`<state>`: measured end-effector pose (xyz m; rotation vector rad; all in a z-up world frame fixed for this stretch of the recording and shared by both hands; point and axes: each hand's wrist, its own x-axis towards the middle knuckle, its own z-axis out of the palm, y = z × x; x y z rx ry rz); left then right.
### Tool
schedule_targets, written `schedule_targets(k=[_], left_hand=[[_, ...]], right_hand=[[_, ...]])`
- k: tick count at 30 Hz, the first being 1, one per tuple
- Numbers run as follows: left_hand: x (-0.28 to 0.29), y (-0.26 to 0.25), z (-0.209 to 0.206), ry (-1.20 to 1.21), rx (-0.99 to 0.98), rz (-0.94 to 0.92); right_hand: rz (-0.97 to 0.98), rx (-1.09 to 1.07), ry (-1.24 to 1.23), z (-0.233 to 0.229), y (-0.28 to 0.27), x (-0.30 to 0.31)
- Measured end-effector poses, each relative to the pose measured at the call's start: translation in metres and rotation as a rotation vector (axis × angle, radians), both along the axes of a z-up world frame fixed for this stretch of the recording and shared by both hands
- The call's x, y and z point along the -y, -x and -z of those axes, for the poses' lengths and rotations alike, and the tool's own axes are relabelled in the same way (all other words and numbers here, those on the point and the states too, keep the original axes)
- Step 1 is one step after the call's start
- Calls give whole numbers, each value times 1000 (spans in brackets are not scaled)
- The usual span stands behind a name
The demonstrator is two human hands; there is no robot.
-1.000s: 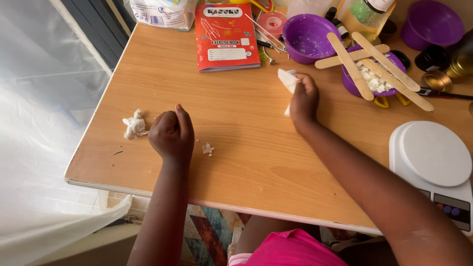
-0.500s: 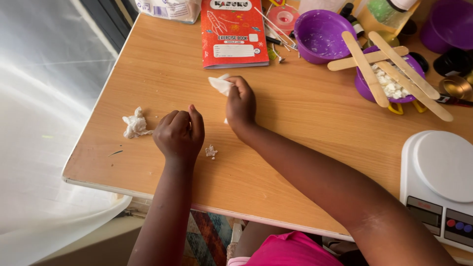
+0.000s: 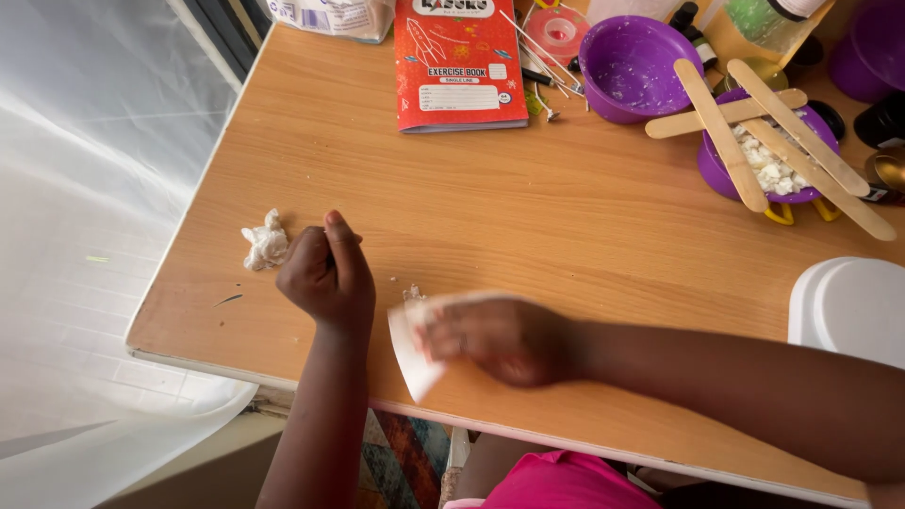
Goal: Cleaning a workspace and a small tin, then filling the tin with wax using a wooden stick.
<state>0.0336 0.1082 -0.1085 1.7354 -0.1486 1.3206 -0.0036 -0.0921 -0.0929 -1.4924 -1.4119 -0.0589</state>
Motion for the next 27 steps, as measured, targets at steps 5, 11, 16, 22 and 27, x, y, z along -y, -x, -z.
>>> schedule_targets(k=[5,11,16,22,27], left_hand=[[8,8,-5,18,-105,-55],[11,10,-8,82,-240,-122],[7,5,-3,116,-235,-156],[-7,0,-12,393,-152,-186],[-49,-3,-17,230,-32,-400]], right_hand=[[-174,-115,232,17,18,23],[-327,-137,357,37,2,17],[-358,-155,296,49,-32,-9],[-213,-178,415,41,-92,-47],[-7,-214,234,22,-77,-58]])
